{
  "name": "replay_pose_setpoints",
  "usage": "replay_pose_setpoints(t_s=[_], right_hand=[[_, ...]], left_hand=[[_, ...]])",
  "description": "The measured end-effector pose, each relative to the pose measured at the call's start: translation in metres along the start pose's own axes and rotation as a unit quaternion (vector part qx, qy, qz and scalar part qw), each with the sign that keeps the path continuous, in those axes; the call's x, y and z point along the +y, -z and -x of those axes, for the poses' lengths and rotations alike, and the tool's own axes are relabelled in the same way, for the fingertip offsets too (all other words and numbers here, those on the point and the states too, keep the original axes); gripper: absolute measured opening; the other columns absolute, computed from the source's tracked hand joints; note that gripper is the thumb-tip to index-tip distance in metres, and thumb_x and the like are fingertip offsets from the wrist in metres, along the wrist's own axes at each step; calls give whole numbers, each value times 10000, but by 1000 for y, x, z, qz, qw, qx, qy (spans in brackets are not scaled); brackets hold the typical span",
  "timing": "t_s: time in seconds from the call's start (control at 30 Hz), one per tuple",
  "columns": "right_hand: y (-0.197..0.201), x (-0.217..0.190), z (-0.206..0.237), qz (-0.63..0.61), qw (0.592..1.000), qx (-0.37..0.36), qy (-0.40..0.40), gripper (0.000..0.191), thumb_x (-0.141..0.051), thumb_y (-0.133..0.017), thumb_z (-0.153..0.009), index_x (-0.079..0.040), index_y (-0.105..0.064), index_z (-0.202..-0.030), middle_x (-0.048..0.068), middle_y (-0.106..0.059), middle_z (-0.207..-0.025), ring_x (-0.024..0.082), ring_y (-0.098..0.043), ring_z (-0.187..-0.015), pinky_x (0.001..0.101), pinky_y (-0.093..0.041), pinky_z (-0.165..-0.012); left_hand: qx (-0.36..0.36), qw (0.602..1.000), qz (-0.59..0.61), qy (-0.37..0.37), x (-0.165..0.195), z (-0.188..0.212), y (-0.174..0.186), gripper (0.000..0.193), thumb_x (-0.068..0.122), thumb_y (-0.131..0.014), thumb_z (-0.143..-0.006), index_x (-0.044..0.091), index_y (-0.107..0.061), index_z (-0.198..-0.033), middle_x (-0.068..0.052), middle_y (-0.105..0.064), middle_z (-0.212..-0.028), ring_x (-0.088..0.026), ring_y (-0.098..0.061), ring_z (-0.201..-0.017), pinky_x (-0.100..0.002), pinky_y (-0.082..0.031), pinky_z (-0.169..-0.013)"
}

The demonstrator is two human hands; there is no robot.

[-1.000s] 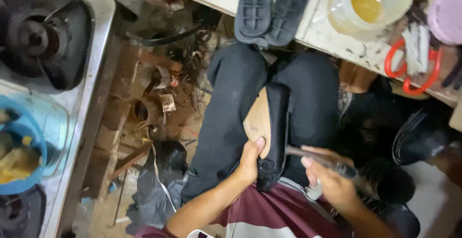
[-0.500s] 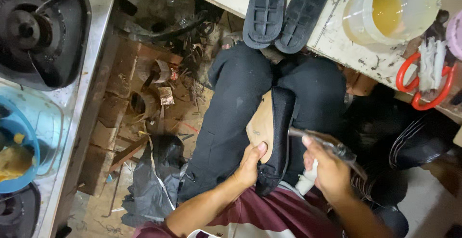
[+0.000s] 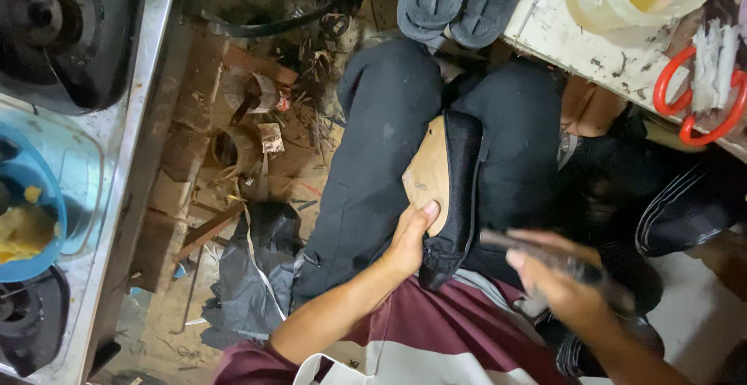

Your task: The person sits on the floor holding a black shoe upper on a last on their lap. They hammer the shoe with a hammer, press and align a rubber outsole onto the bottom, apply adhesive from a container, and place the finished shoe on a shelf rack with other completed shoes.

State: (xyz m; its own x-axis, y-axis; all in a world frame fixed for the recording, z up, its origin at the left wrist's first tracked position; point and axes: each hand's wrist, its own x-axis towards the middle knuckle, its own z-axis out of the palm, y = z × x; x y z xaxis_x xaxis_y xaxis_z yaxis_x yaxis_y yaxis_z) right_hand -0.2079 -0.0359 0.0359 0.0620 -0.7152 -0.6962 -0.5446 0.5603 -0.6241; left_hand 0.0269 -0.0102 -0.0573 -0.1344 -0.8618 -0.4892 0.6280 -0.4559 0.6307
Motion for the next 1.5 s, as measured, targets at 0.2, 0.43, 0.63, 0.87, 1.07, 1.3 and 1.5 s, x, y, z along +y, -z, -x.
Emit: replay_pose_setpoints(t_s=[0.2,0.43,0.63,0.87,1.07,1.3,1.5], right_hand=[[-41,-1,21,107,913,99,380,335,-119,-815,-822,-23,-705,-1122,93,-770,-935,112,-755,-789,276,-607,-689],[-29,18,19,66,986,76,136,367,-113,-801,-782,-9,-743,-1129,98,-784,-887,161,-728,-689,308,-593,-632],[11,38,16,-304,948,68,66,335,-142,-691,-936,29,-650,-1221,77,-599,-699,145,-558,-567,297,-461,-495],[4,6,20,-324,945,44,32,346,-125,-656,-929,41,-618,-1231,70,-569,-675,162,-564,-542,308,-476,-479],[13,-38,14,-211,969,57,116,357,-105,-656,-936,69,-636,-1247,106,-640,-661,148,-588,-543,283,-487,-522],[8,-78,-20,11,979,101,180,300,-97,-751,-880,10,-724,-1160,63,-697,-713,120,-612,-586,268,-498,-541],[16,-104,-59,133,942,58,302,311,-118,-806,-787,-29,-715,-1071,83,-776,-830,110,-759,-707,260,-580,-621]], left_hand=[[-26,1000,3,12,3,-3,3,598,375,-482,-1042,-52,-488,-1461,-95,-618,-1336,-187,-587,-1213,-324,-435,-1072],[-40,999,-7,-30,4,-5,-2,630,366,-496,-1046,-47,-438,-1519,-86,-567,-1431,-185,-533,-1320,-319,-384,-1145],[-183,983,12,25,55,11,-8,871,279,-647,-937,53,-196,-1647,-66,-451,-1541,-159,-478,-1369,-347,-369,-1154],[-108,984,-143,22,111,-71,-28,616,153,-774,-917,-4,-548,-1468,-92,-675,-1216,-149,-626,-1089,-309,-500,-971],[-149,985,-53,66,107,-67,-23,464,34,-728,-912,19,-552,-1341,-69,-744,-1096,-116,-677,-1001,-274,-540,-917],[-139,987,-61,47,104,-85,-21,430,13,-756,-910,7,-555,-1290,-67,-726,-1044,-102,-655,-975,-276,-541,-887],[-117,979,-163,49,109,-103,-26,439,35,-781,-877,14,-548,-1248,-42,-696,-1013,-80,-638,-943,-267,-558,-836]])
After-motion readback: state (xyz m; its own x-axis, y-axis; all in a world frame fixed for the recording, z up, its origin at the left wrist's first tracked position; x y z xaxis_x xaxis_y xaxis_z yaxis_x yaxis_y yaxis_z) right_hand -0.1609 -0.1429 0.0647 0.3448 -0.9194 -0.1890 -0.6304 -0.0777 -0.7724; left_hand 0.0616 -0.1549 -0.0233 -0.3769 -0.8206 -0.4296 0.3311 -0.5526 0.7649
